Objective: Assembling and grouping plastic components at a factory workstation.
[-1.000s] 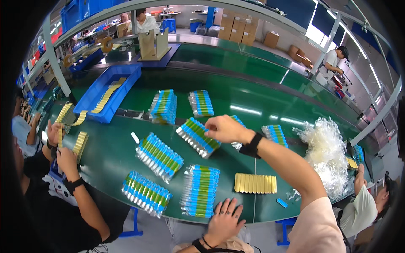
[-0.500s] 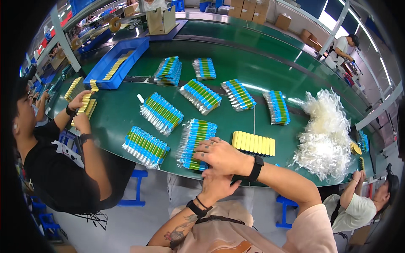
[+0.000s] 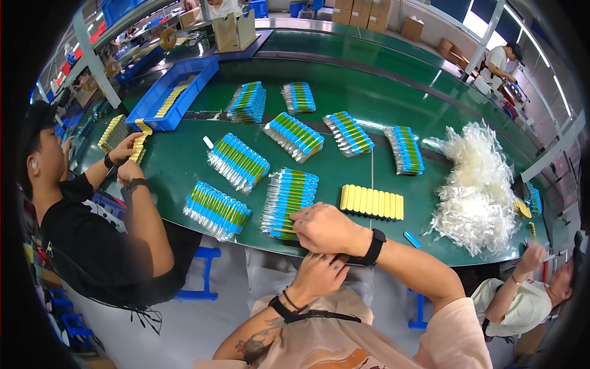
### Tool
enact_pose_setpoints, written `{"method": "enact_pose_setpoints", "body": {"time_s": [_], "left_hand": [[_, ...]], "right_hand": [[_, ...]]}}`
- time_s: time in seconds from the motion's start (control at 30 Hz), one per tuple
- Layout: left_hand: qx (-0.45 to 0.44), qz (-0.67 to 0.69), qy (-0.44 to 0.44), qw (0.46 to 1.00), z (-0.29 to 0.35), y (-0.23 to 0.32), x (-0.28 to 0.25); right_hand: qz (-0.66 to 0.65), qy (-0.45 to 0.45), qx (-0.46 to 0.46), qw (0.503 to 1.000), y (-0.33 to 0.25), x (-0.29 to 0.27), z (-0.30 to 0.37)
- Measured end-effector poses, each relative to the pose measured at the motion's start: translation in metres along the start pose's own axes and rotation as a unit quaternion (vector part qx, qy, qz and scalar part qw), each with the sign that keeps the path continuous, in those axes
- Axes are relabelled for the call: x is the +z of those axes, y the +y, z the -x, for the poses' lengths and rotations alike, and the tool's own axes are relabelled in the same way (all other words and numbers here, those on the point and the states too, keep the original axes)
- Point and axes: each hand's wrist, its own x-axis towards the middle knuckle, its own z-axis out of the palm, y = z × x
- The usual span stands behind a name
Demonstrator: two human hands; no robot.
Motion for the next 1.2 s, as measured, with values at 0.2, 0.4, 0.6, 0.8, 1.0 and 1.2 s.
{"method": "enact_pose_setpoints", "body": {"time_s": [0.2, 0.4, 0.6, 0.8, 1.0, 1.2], "left_hand": [[-0.022, -0.127, 0.125, 0.984, -0.016, 0.0, -0.043], [-0.024, -0.168, 0.141, 0.975, 0.008, -0.011, -0.037], [-0.122, -0.189, 0.093, 0.97, 0.003, -0.023, -0.045], [-0.149, -0.207, 0.056, 0.965, -0.01, -0.02, -0.052], [-0.172, -0.19, 0.024, 0.966, -0.019, -0.023, -0.056], [-0.03, -0.137, 0.209, 0.968, -0.011, -0.009, -0.05]], "right_hand": [[-0.165, 0.013, 0.121, 0.979, 0.006, -0.011, -0.008], [-0.181, -0.083, 0.106, 0.974, 0.016, -0.012, -0.013], [-0.246, -0.017, 0.196, 0.949, 0.017, -0.015, -0.016], [-0.444, 0.26, 0.294, 0.805, 0.053, -0.032, -0.025], [-0.577, 0.428, 0.248, 0.651, 0.052, -0.108, -0.006], [-0.656, 0.352, 0.271, 0.61, -0.005, -0.106, 0.05]]}}
